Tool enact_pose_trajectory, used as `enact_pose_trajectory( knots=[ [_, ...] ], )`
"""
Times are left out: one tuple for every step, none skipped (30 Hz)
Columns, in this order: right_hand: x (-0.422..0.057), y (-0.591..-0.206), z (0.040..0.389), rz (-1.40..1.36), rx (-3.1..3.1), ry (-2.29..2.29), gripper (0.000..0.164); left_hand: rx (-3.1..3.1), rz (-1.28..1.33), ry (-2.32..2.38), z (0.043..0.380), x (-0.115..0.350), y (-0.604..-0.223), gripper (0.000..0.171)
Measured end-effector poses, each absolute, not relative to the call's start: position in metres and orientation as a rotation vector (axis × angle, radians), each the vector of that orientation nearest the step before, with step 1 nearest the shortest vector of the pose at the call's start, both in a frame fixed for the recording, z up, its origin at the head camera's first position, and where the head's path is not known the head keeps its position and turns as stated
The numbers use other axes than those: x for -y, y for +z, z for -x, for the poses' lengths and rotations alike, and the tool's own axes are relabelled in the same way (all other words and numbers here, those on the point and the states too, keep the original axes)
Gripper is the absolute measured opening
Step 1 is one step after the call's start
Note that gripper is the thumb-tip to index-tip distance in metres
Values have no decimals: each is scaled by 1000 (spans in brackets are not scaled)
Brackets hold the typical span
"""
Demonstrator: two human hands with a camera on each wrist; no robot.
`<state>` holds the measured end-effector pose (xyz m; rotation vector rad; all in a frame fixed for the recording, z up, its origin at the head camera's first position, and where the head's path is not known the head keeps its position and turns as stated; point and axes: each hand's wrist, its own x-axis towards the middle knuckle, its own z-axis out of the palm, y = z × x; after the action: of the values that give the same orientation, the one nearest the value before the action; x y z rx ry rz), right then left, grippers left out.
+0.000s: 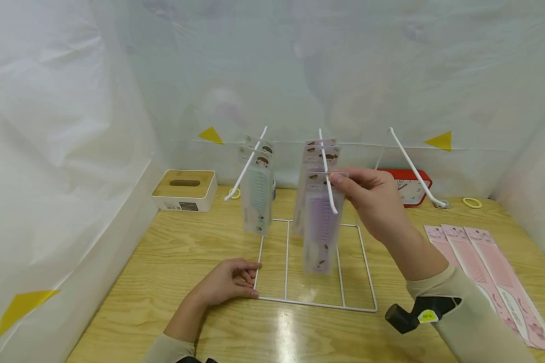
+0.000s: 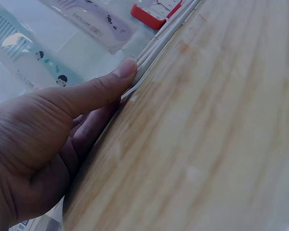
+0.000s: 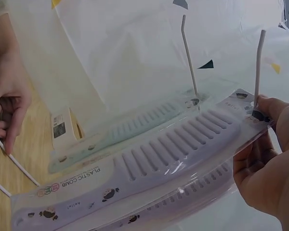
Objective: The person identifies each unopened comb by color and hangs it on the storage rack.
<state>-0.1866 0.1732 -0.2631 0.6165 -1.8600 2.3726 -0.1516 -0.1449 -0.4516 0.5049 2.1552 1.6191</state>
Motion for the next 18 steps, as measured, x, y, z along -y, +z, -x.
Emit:
enact_pose_trajectory(
  knots=[
    [-173, -262, 191, -607, 1875, 2369, 20, -2156, -505, 1619, 152, 145, -452, 66],
    [-174, -261, 195, -597, 1881, 2374, 19, -2157, -506, 1619, 152, 145, -452, 66],
    [-174, -260, 198, -586, 1890, 2377, 17, -2157, -506, 1619, 152, 145, -452, 66],
    [-174, -260, 201, -576, 1903, 2375, 16, -2159, -506, 1618, 152, 145, -452, 66],
    [-175, -259, 203, -568, 1920, 2369, 15, -2160, -507, 1617, 152, 145, -453, 66],
    [-175, -259, 206, -563, 1932, 2366, 14, -2159, -506, 1617, 152, 145, -453, 66],
    [-175, -258, 208, -559, 1948, 2357, 13, -2159, -504, 1619, 152, 145, -453, 66],
    [-175, -258, 210, -557, 1954, 2356, 13, -2158, -503, 1620, 152, 146, -453, 66],
    [-176, -257, 211, -559, 1961, 2353, 13, -2156, -501, 1622, 152, 146, -453, 65],
    [-176, -257, 213, -561, 1960, 2358, 13, -2155, -500, 1623, 152, 146, -454, 65],
    [-176, -257, 215, -568, 1950, 2371, 14, -2153, -499, 1624, 152, 146, -454, 65],
    [-177, -257, 216, -577, 1938, 2387, 14, -2150, -498, 1627, 152, 146, -454, 65],
    [-177, -257, 217, -586, 1933, 2398, 14, -2149, -499, 1629, 153, 146, -454, 65],
    [-178, -257, 218, -597, 1924, 2413, 15, -2148, -500, 1630, 153, 146, -454, 65],
    [-179, -258, 219, -613, 1925, 2414, 15, -2149, -502, 1629, 153, 146, -455, 66],
    [-180, -259, 219, -628, 1935, 2400, 16, -2151, -505, 1628, 153, 146, -455, 66],
    [-181, -259, 220, -645, 1948, 2382, 17, -2152, -507, 1628, 153, 146, -455, 66],
    [-182, -260, 220, -658, 1968, 2353, 17, -2154, -510, 1627, 153, 145, -455, 66]
  ],
)
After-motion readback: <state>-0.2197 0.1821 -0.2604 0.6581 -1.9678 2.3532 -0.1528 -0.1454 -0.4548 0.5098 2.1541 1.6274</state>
